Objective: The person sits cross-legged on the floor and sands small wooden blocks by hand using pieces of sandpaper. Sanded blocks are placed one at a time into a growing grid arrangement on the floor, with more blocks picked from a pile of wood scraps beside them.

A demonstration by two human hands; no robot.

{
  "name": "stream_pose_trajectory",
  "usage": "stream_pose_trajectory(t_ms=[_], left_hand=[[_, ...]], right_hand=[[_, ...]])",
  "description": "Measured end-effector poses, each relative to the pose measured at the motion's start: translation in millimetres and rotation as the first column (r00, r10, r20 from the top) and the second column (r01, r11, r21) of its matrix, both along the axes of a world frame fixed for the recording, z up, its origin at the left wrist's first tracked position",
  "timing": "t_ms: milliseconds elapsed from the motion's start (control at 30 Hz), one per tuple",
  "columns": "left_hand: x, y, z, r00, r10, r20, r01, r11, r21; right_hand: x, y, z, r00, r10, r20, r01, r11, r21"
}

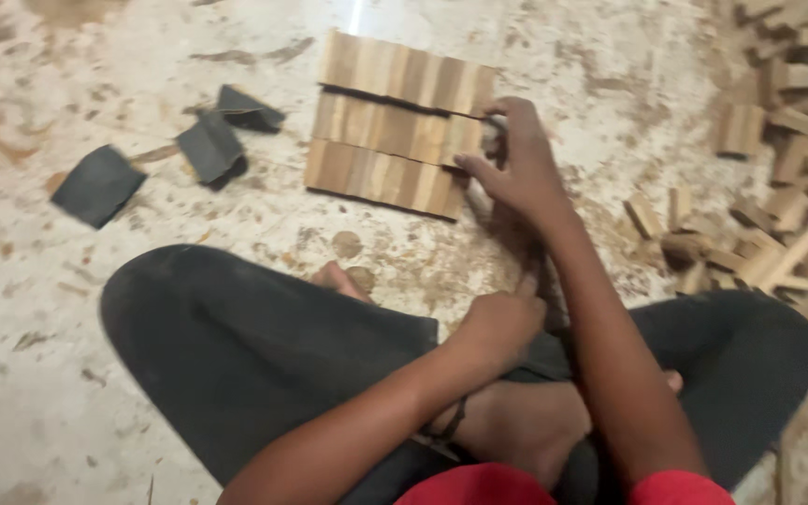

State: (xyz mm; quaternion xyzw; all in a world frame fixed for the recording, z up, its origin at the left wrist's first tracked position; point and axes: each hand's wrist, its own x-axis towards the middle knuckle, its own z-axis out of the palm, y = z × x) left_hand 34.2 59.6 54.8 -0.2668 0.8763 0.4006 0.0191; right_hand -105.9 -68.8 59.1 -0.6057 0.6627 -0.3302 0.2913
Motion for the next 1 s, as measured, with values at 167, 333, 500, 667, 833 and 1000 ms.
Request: stream_pose_trajectory(t_ms=[167, 333, 500, 667, 833, 1000], left_hand=[[1, 2, -6, 1.0, -0.03, -0.006, 0.029, 0.999, -0.038], [2, -5, 9, 0.999, -0.028, -0.046, 0.026, 0.999, -0.048], [0, -9, 14, 0.997, -0.033, -0.074, 0.028, 0.997, -0.07], [-1, -9, 13, 0.996, -0.049, -0.069, 0.043, 0.995, -0.089], [1, -12, 22, 0.996, -0.07, -0.055, 0.066, 0.994, -0.087], [1, -12, 24, 0.993, -0.078, -0.09, 0.069, 0.992, -0.105]], right_hand=[[-36, 23, 15, 0.999, -0.029, -0.028, 0.029, 0.999, -0.018], [-119, 91, 70, 0.895, 0.015, -0.446, 0.063, 0.985, 0.158], [-165, 129, 79, 0.809, 0.139, -0.571, 0.073, 0.941, 0.331], [-165, 125, 58, 0.801, 0.165, -0.576, 0.116, 0.9, 0.42], [-160, 123, 54, 0.854, 0.154, -0.497, 0.049, 0.927, 0.372], [-148, 121, 53, 0.818, 0.198, -0.539, 0.026, 0.925, 0.379]])
